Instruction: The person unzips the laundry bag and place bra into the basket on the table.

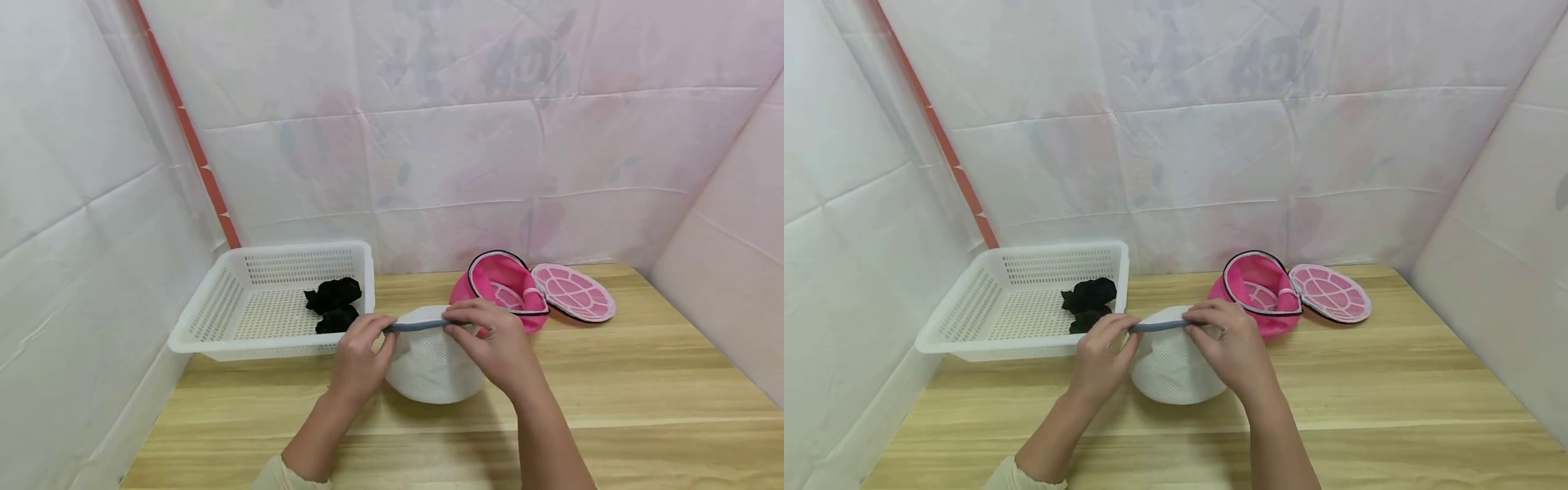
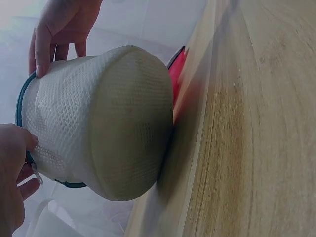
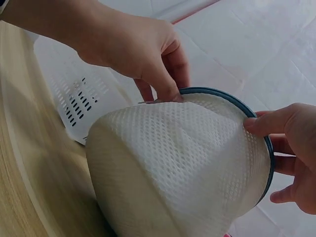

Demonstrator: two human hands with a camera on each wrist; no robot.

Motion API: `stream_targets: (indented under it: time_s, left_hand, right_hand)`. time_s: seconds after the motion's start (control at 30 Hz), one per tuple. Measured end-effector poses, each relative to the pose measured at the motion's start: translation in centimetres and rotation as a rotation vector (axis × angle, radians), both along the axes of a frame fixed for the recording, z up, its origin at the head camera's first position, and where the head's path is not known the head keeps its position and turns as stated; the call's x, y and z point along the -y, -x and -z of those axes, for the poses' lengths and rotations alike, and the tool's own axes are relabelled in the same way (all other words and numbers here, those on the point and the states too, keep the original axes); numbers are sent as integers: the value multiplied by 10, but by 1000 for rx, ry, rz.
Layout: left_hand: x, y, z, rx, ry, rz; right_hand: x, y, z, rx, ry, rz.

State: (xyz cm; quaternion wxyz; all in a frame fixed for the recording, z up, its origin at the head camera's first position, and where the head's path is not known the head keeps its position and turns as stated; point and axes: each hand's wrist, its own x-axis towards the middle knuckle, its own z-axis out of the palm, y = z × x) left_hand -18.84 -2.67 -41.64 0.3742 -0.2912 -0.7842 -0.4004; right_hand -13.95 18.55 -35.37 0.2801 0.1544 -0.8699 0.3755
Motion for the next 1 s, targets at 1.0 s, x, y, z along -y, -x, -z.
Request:
stream_targets:
  time_s: [1.0]
  left_hand:
    - [-22,1,-29,-123,42,69]
  right_hand:
    - [22,8,10,-238,-79,-10]
